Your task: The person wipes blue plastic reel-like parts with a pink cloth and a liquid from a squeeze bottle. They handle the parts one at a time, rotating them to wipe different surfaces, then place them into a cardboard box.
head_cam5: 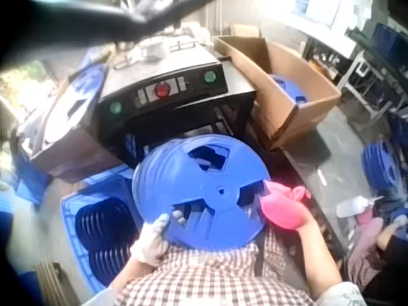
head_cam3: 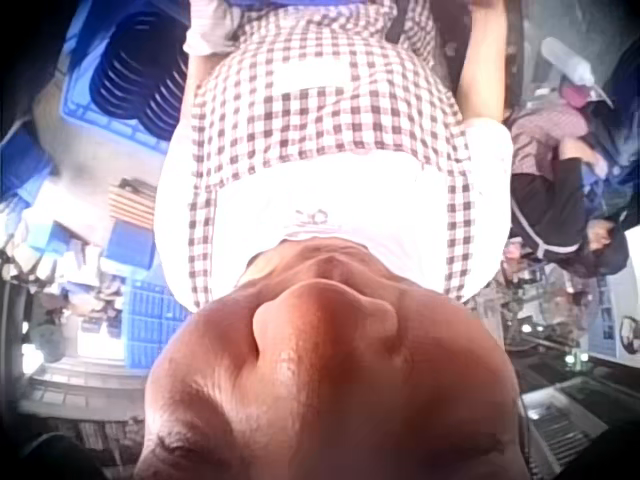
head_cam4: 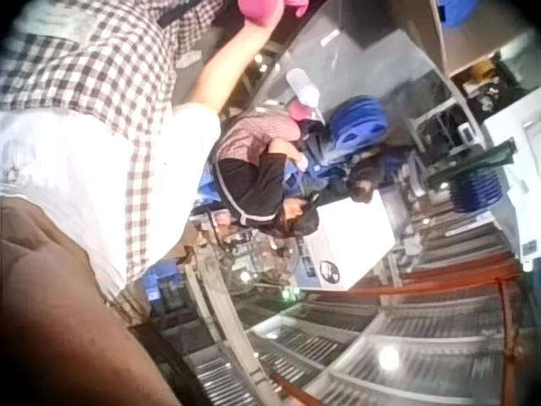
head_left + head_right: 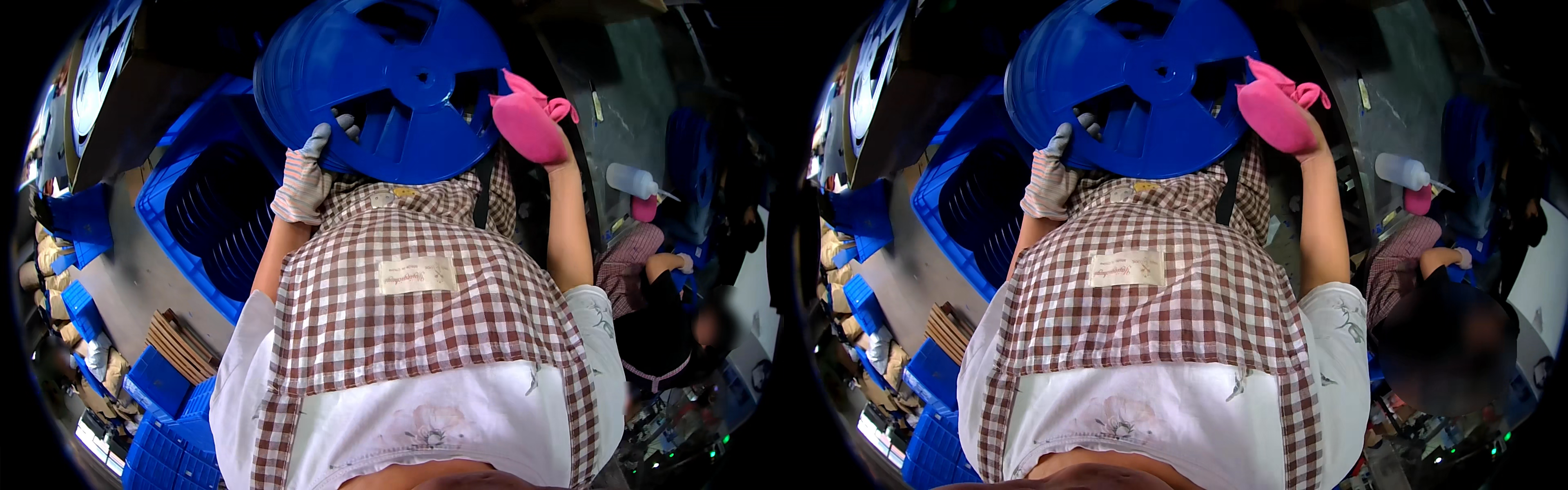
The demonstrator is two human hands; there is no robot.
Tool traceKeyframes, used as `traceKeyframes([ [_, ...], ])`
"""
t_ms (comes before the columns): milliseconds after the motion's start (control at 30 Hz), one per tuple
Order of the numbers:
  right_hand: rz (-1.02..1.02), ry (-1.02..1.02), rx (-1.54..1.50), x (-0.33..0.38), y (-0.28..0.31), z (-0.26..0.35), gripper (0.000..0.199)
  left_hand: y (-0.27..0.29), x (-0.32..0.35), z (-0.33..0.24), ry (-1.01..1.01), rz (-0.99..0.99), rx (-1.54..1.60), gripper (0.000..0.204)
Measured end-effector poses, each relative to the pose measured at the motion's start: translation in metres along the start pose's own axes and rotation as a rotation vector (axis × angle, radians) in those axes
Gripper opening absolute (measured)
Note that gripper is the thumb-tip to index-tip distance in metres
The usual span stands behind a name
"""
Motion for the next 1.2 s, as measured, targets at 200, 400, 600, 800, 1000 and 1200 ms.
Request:
traceKeyframes([
  [200, 0.069, 0.139, 0.176, 0.050, -0.050, 0.050, 0.041, 0.008, 0.004, 0.006, 0.070, 0.024, 0.097, 0.045],
  [400, 0.265, 0.281, -0.161, 0.060, -0.022, 0.100, 0.045, -0.007, -0.001, -0.003, -0.074, 0.155, 0.113, 0.053],
  [600, 0.884, -0.394, -0.491, 0.048, -0.082, 0.034, 0.049, 0.003, 0.005, 0.000, -0.022, -0.045, 0.006, 0.051],
  [800, 0.577, 0.037, -0.407, 0.022, -0.087, 0.041, 0.049, -0.008, 0.003, -0.001, -0.004, 0.026, -0.004, 0.047],
  [1000, 0.555, 0.120, -0.388, 0.003, -0.107, 0.037, 0.048, 0.001, 0.007, 0.000, -0.035, 0.012, -0.038, 0.052],
  [1200, 0.527, 0.154, -0.374, 0.005, -0.108, 0.035, 0.048, -0.009, 0.003, -0.007, -0.069, 0.011, -0.056, 0.047],
])
Point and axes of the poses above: each hand's wrist, its own x-axis away from the middle knuckle, its own y-axis out of the back of the hand, z = x × y, the point moved 8 cm from there along -x, towards the middle knuckle, and after that the axes turned 12 degrees about -x, right-handed, at the moved point
